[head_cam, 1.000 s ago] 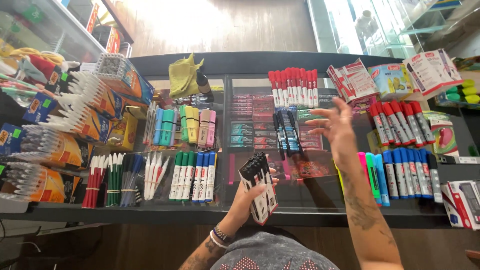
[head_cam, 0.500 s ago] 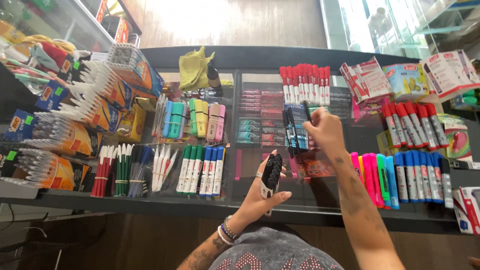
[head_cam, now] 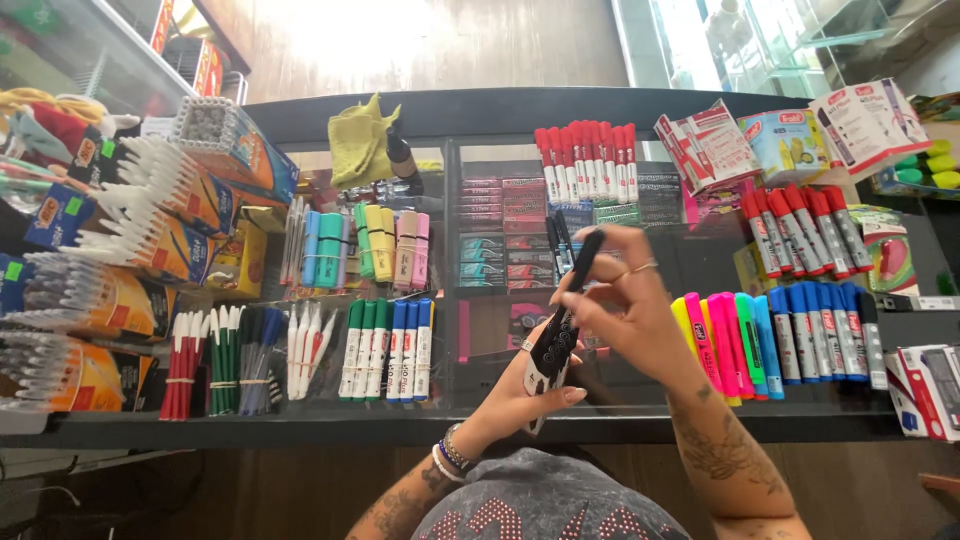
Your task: Cleaning a small object with a cloth and organizing markers and boxes on a counter
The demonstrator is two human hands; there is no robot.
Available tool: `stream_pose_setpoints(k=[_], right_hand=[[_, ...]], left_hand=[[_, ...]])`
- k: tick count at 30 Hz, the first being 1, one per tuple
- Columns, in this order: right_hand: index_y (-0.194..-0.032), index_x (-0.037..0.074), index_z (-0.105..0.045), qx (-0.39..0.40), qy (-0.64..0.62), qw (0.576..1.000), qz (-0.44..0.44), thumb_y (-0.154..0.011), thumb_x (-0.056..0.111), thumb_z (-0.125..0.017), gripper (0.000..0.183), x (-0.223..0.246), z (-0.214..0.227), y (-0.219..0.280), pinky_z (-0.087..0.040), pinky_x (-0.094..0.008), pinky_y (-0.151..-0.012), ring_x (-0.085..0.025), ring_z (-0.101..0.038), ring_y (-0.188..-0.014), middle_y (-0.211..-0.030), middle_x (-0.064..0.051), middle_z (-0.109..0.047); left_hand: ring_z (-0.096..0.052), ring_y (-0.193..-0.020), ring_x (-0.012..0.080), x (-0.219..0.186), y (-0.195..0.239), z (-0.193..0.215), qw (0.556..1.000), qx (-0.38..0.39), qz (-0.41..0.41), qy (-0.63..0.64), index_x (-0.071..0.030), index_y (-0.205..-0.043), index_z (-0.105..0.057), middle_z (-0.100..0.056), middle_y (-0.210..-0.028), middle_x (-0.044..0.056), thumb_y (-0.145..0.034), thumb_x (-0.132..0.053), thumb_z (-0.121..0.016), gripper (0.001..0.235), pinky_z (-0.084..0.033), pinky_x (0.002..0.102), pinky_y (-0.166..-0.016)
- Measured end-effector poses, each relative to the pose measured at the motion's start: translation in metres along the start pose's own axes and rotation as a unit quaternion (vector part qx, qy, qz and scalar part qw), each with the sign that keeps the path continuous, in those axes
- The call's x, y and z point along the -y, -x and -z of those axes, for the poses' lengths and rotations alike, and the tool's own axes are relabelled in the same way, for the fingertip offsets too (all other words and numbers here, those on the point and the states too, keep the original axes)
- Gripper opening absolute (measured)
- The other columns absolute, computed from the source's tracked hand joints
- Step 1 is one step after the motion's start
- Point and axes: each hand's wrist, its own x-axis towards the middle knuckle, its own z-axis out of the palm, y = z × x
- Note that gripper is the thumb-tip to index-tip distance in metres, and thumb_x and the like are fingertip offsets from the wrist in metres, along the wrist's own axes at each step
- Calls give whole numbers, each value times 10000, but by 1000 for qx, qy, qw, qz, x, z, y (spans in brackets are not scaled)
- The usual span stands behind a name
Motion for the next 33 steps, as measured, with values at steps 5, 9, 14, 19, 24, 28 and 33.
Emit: stream_pose_setpoints(k=[5,9,14,19,24,28,33], right_hand=[[-1076,35,-784,104,42,994,-13,-911,108,-827,185,-2,2,-2,-603,-365,-867,-176,-744,-916,-982,-101,-820],[-1079,27,-798,118,32,992,-20,-932,108,-804,168,-6,3,-4,-566,-418,-952,-231,-748,-1004,-1049,-133,-822],[-1046,37,-797,193,36,981,-6,-949,136,-792,139,-10,1,-7,-490,-491,-1029,-333,-688,-1162,-1276,-199,-763],[-1373,113,-588,114,-46,992,-32,-967,212,-707,434,-19,17,-21,-475,-523,-1138,-333,-549,-1408,-1570,-163,-561],[-1574,103,-298,-108,-83,989,-54,-1049,280,-597,630,-71,50,-30,-519,-438,-1067,-262,-539,-1319,-1531,-145,-452],[-1383,107,-552,-78,250,962,-83,-1043,274,-687,402,-191,77,-38,-546,-428,-946,-298,-640,-1135,-1246,-126,-626],[-1255,103,-639,-46,500,845,-185,-956,519,-807,539,-248,72,-75,-530,-599,-1049,-445,-573,-1304,-1302,-140,-553]], left_hand=[[-616,-1214,201,-2,1,0,999,-14,33,41,-34,-1630,-457,-669,-1234,147,-851,-47,-901,897,-581,406,-1015],[-645,-1195,200,0,0,2,998,-20,35,46,-49,-1545,-536,-691,-1189,138,-836,-50,-912,803,-586,402,-1015],[-646,-1214,215,-4,2,3,999,-7,11,39,-60,-1485,-565,-702,-1198,121,-848,-89,-911,725,-539,435,-1076],[-647,-1217,208,-14,8,2,1000,2,-9,20,-50,-1445,-611,-719,-1181,121,-880,-88,-885,629,-532,452,-1066],[-636,-1224,227,-9,7,7,999,12,-33,-3,-42,-1478,-566,-677,-1268,167,-854,-96,-904,711,-522,448,-1073],[-652,-1194,243,-11,7,6,999,0,-32,-18,-21,-1453,-584,-679,-1261,192,-874,-160,-890,669,-535,458,-1043],[-615,-1199,223,23,7,18,999,1,-25,-42,-50,-1584,-477,-648,-1323,162,-929,-472,-844,861,-511,460,-1068]])
